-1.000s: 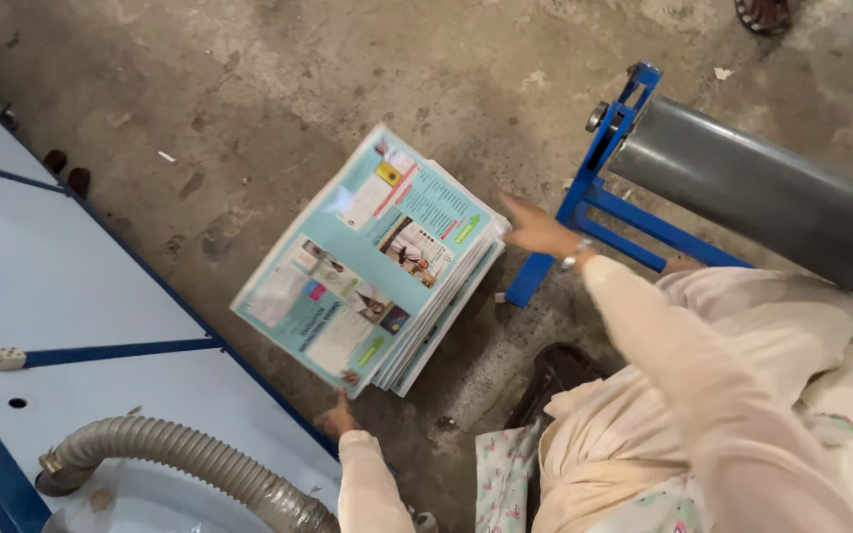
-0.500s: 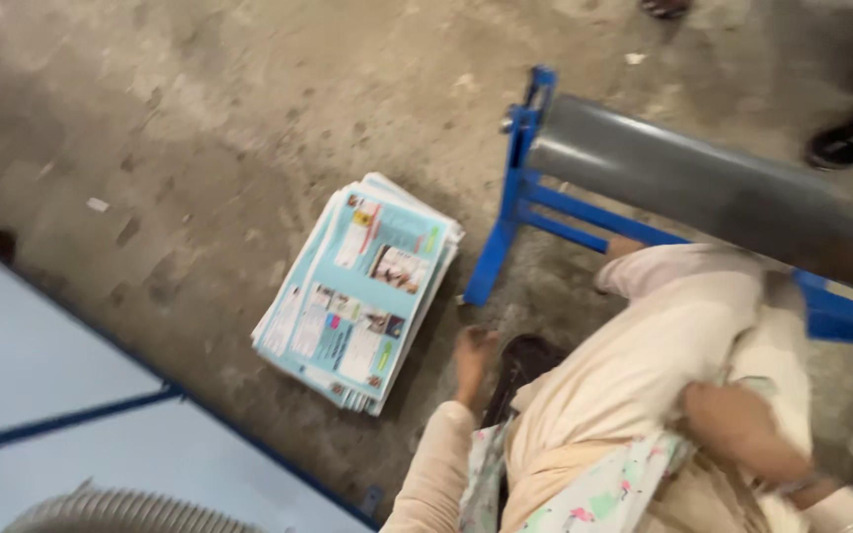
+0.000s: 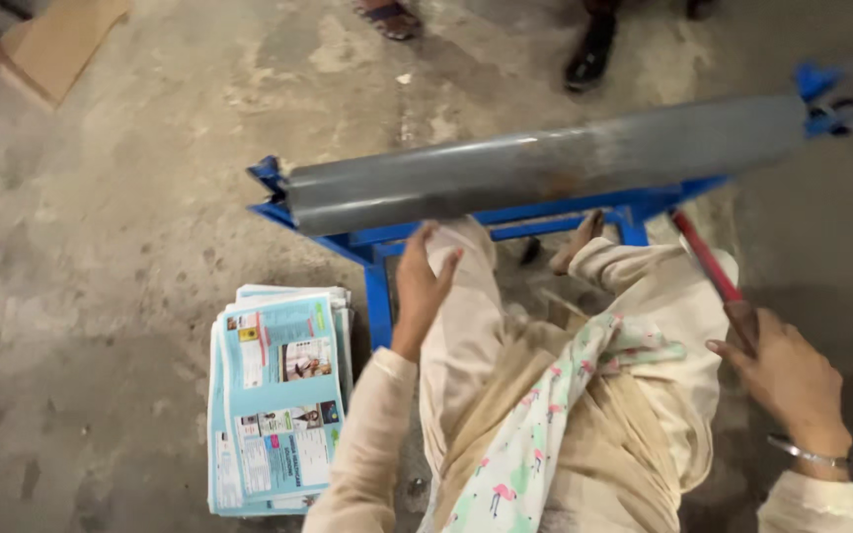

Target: The person folds a large printed sheet in half, places it on a metal roller, and uses a red-handled tool to press and smooth the fold. They repeat this process for multiple sheets, stacking the finished items on a nearby surface.

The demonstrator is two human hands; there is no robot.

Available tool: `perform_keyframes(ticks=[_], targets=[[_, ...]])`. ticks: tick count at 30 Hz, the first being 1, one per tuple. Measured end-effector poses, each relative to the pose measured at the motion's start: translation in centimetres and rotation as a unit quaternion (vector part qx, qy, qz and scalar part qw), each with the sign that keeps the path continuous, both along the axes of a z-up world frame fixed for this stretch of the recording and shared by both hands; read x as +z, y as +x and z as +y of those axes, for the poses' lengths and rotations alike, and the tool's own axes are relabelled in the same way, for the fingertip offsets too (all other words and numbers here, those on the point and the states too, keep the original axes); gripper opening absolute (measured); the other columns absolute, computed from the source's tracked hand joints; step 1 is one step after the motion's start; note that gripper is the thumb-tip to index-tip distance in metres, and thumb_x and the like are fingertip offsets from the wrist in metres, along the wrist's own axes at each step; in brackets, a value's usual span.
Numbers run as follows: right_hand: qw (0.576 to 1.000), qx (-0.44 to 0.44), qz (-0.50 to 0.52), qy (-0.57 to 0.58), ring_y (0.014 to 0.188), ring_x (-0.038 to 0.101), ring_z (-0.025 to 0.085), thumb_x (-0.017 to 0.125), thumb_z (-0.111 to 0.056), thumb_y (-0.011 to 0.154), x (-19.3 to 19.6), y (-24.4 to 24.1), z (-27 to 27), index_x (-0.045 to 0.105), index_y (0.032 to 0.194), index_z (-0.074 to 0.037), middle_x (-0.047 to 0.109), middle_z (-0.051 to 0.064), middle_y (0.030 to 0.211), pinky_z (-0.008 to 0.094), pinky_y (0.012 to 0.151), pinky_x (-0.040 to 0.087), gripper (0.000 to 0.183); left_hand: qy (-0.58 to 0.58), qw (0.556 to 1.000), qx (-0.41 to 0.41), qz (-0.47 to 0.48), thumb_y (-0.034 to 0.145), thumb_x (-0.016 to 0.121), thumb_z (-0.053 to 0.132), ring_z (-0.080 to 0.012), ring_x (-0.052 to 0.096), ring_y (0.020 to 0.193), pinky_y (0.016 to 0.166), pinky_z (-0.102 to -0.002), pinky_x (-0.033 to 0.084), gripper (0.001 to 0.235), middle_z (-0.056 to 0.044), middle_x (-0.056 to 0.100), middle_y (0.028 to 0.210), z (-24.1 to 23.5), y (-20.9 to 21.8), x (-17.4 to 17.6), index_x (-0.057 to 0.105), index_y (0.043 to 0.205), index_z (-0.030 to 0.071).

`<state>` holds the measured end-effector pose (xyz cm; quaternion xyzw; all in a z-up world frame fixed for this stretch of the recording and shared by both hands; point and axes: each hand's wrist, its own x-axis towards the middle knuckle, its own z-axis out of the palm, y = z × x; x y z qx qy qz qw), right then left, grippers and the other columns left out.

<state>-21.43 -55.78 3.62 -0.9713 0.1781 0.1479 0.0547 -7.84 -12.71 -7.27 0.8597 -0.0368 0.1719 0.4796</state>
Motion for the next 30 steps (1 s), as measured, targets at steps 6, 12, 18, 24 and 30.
perform_keyframes(ticks=[6, 12, 18, 24, 30], targets=[[0.847, -0.133, -0.170, 0.487, 0.068, 0.053, 0.011, 0.077, -0.008, 0.083, -3.0, -0.5, -1.1, 0.066, 0.132, -0.007, 0.062, 0.001, 0.087, 0.029, 0.059, 0.044, 0.050, 0.072, 0.985, -0.154, 0.001, 0.075, 0.089, 0.039, -0.0416, 0.056, 0.129, 0.108, -0.046, 0.045, 0.081, -0.024, 0.059, 0.139, -8.5, 5.6, 3.7, 0.055, 0.136, -0.002], [0.705, -0.067, -0.485, 0.513, 0.070, 0.051, 0.009, 0.067, -0.012, 0.103, -6.2, 11.6, 0.6, 0.053, 0.144, -0.001, 0.061, 0.003, 0.095, 0.027, 0.061, 0.044, 0.045, 0.263, 0.949, -0.164, -0.060, 0.082, 0.075, 0.057, -0.0412, 0.036, 0.144, 0.107, -0.055, 0.028, 0.087, -0.027, 0.047, 0.152, -16.1, 7.1, 4.3, 0.051, 0.140, -0.003], [0.962, 0.056, -0.263, 0.046, 0.080, 0.067, 0.050, 0.069, -0.024, 0.086, -8.6, 24.3, 0.3, 0.047, 0.147, -0.009, 0.069, 0.026, 0.107, 0.059, 0.069, 0.054, 0.067, 0.308, 0.950, 0.027, -0.032, 0.093, 0.063, 0.054, -0.0358, 0.051, 0.131, 0.110, -0.049, 0.037, 0.066, -0.020, 0.060, 0.138, -12.1, 12.7, 2.2, 0.061, 0.130, 0.000], [0.778, 0.086, -0.582, 0.220, 0.099, 0.073, 0.035, 0.069, -0.022, 0.113, -0.7, 31.7, -4.9, 0.055, 0.132, 0.001, 0.071, 0.022, 0.106, 0.047, 0.084, 0.058, 0.033, 0.299, 0.951, 0.041, -0.071, 0.096, 0.061, 0.052, -0.0328, 0.057, 0.127, 0.111, -0.047, 0.037, 0.060, -0.015, 0.066, 0.131, -12.2, 12.3, 0.6, 0.065, 0.125, -0.001], [0.769, -0.139, -0.335, 0.527, 0.053, 0.052, 0.016, 0.062, -0.015, 0.104, 6.2, 43.2, -10.0, 0.060, 0.109, -0.003, 0.063, 0.013, 0.085, 0.032, 0.042, 0.034, 0.014, 0.296, 0.947, 0.056, -0.113, 0.095, 0.061, 0.051, -0.0332, 0.056, 0.127, 0.111, -0.048, 0.036, 0.062, -0.016, 0.065, 0.133, -12.2, 11.6, 0.1, 0.065, 0.128, -0.001]])
